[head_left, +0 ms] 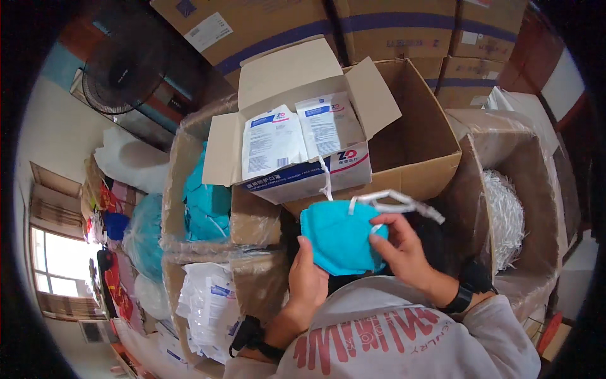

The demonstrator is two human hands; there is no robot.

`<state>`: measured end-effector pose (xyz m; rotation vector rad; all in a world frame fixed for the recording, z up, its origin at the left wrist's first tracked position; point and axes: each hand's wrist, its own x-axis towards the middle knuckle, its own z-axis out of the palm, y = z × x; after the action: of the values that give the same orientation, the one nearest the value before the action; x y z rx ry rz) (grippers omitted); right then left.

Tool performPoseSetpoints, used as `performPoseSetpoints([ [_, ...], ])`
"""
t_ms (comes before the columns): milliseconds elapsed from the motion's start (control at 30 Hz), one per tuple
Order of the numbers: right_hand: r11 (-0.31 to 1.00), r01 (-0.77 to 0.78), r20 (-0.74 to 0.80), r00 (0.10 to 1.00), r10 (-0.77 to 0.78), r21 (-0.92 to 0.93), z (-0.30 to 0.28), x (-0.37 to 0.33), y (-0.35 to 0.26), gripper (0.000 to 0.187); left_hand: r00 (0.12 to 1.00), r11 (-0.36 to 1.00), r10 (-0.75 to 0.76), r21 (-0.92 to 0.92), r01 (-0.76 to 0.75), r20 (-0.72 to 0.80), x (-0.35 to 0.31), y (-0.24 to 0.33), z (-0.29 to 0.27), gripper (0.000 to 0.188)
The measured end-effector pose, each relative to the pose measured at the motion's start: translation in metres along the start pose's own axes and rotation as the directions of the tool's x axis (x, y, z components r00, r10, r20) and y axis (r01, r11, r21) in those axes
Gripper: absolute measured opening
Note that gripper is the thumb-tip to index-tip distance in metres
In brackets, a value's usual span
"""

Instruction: Inspecting and organizing individual protective face masks from bulk boxes.

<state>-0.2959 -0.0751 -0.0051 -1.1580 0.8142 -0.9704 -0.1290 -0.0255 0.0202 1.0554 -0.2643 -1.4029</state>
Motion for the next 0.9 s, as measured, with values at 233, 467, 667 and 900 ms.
performPoseSetpoints([
  [233, 0.972, 0.014, 0.117, 0.993, 0.014, -0.235, 0.008, -0.003, 0.004, 0.026, 0.998, 0.99, 0.064, 0.129, -0.062, -0.01, -0.003, -0.008, -0.009, 0.036],
  [467, 0.629, 0.279, 0.075, 0.941, -0.331, -0.725, -0.027, 0.02, -0.005, 0.041, 0.97, 0.57, 0.235, 0.799, -0.192, 0.065, -0.003, 0.019, -0.024, 0.025],
  [667, 0.644, 0.63, 0.641, 0.718, -0.271, -0.434, 0.015, 0.039, -0.036, 0.053, 0.881, 0.164, 0.065, 0.866, -0.473, 0.469, -0.011, 0.059, -0.015, 0.024],
  [900, 0.752, 0.518, 0.719, 0.69, -0.084, -0.408, 0.047, 0.023, 0.0, 0.026, 0.95, 0.289, -0.107, 0.924, -0.252, 0.292, -0.019, 0.095, -0.036, 0.028],
])
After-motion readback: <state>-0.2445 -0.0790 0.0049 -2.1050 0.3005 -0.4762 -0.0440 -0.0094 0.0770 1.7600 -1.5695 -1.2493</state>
